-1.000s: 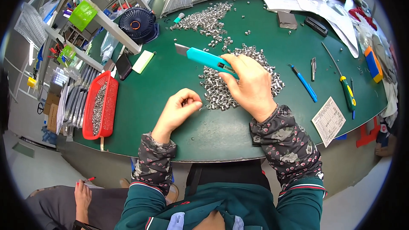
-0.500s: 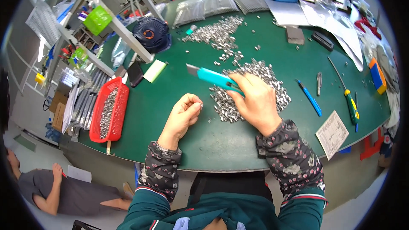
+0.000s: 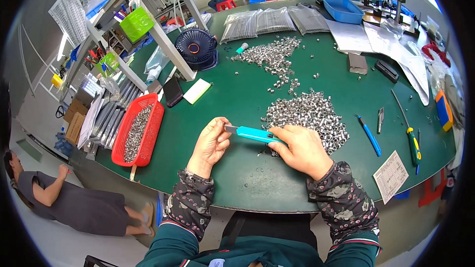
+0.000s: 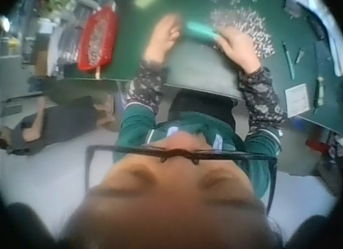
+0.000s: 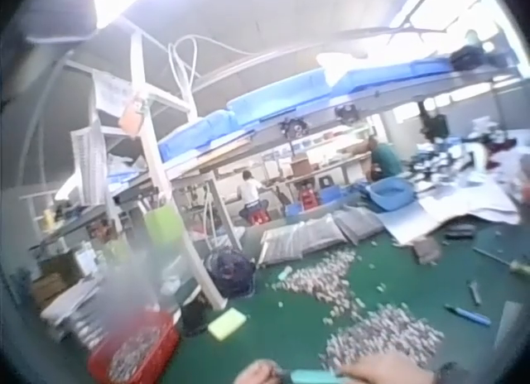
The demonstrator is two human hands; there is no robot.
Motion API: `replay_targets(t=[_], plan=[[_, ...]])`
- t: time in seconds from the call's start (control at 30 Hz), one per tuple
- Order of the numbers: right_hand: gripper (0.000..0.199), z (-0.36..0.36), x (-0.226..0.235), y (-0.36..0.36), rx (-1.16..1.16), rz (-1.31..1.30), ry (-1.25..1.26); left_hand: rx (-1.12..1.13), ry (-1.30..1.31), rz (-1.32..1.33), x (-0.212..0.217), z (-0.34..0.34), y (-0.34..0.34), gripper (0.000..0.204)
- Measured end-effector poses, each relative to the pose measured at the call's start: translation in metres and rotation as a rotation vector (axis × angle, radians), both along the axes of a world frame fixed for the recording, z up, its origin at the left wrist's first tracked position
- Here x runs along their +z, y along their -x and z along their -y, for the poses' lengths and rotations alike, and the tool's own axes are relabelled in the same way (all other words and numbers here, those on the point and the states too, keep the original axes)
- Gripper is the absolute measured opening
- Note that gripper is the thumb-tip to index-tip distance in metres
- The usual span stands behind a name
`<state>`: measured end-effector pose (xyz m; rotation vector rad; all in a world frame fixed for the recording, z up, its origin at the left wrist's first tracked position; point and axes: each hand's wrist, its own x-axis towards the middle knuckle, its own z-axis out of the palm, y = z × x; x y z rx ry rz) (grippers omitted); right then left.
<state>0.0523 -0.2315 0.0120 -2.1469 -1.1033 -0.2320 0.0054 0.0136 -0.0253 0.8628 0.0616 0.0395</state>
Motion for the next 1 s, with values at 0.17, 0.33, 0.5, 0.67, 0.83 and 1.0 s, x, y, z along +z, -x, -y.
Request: replay_targets(t=[0.17, 0.33, 0.5, 0.67, 0.83, 1.0], plan=[[0.028, 0.0000, -0.0018, -0.0018, -0.002, -0.035, 0.033, -0.002, -0.027, 0.004, 0.0004, 0.0021, -0.0010, 0.015], [0.027, -0.0012, 0.0006, 0.0023, -0.048, 0.044, 0.054, 0.036, -0.077, -0.013, 0.0004, 0.0045, 0.0006, 0.016], [0.029, -0.0036, -0.0011, 0.0042, -0.070, 0.162, 0.034, 0.056, -0.123, -0.029, 0.0008, 0.0046, 0.0009, 0.019], [0.031, -0.0057, -0.0019, 0.0047, -0.078, 0.263, 0.031, 0.067, -0.156, -0.078, 0.0016, 0.0050, 0.0013, 0.023], [0.033, -0.0062, -0.0023, 0.0040, -0.081, 0.334, 0.033, 0.080, -0.168, -0.123, 0.0042, 0.0068, 0.0017, 0.025], [0.034, -0.0069, 0.0004, 0.0043, -0.074, 0.360, 0.028, 0.034, -0.133, -0.149, 0.0059, 0.0064, 0.0018, 0.028]])
